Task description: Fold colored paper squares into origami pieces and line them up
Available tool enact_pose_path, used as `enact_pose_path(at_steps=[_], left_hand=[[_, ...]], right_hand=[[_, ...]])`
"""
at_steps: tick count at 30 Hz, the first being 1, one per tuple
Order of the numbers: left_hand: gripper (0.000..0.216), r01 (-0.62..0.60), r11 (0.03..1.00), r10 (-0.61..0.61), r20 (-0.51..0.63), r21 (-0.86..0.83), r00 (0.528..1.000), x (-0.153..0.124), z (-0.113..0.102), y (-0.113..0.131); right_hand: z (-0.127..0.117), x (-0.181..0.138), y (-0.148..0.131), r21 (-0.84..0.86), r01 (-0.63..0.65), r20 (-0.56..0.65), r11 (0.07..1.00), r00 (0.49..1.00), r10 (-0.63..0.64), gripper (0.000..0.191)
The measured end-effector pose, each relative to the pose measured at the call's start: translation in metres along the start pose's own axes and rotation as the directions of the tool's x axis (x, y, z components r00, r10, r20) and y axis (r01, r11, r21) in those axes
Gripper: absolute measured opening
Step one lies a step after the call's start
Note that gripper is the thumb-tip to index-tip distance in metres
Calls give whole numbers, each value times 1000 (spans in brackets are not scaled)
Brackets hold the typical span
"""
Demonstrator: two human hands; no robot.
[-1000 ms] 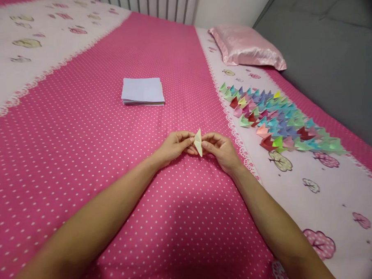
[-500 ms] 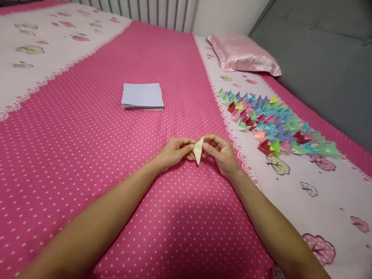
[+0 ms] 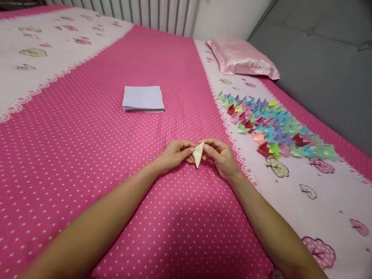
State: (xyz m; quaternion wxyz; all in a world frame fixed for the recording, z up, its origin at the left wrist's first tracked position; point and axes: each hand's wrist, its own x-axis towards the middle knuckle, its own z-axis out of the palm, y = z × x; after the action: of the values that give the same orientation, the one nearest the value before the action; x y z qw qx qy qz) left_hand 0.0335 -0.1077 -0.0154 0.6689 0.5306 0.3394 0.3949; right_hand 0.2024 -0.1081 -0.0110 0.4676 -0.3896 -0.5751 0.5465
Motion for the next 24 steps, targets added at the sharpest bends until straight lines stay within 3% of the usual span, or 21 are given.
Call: enact_pose_path(at_steps=[7, 13, 19, 24], left_hand=[[14, 9, 1000, -9, 13, 3, 1000, -1, 0, 1], [13, 17, 1000, -17, 16, 14, 1000, -1, 1, 2], [12, 53, 998, -54, -31, -23, 998, 0, 1, 3], [15, 69, 995, -75, -78, -74, 994, -1, 4, 5]], right_hand=[[-1, 1, 2, 30, -13, 15, 999, 1000, 13, 24], [-2, 0, 3, -44, 26, -5, 999, 1000, -26, 22], [-2, 0, 4, -258, 116, 14, 959, 993, -117, 21], [2, -1, 3, -434, 242, 51, 868, 968, -245, 23]])
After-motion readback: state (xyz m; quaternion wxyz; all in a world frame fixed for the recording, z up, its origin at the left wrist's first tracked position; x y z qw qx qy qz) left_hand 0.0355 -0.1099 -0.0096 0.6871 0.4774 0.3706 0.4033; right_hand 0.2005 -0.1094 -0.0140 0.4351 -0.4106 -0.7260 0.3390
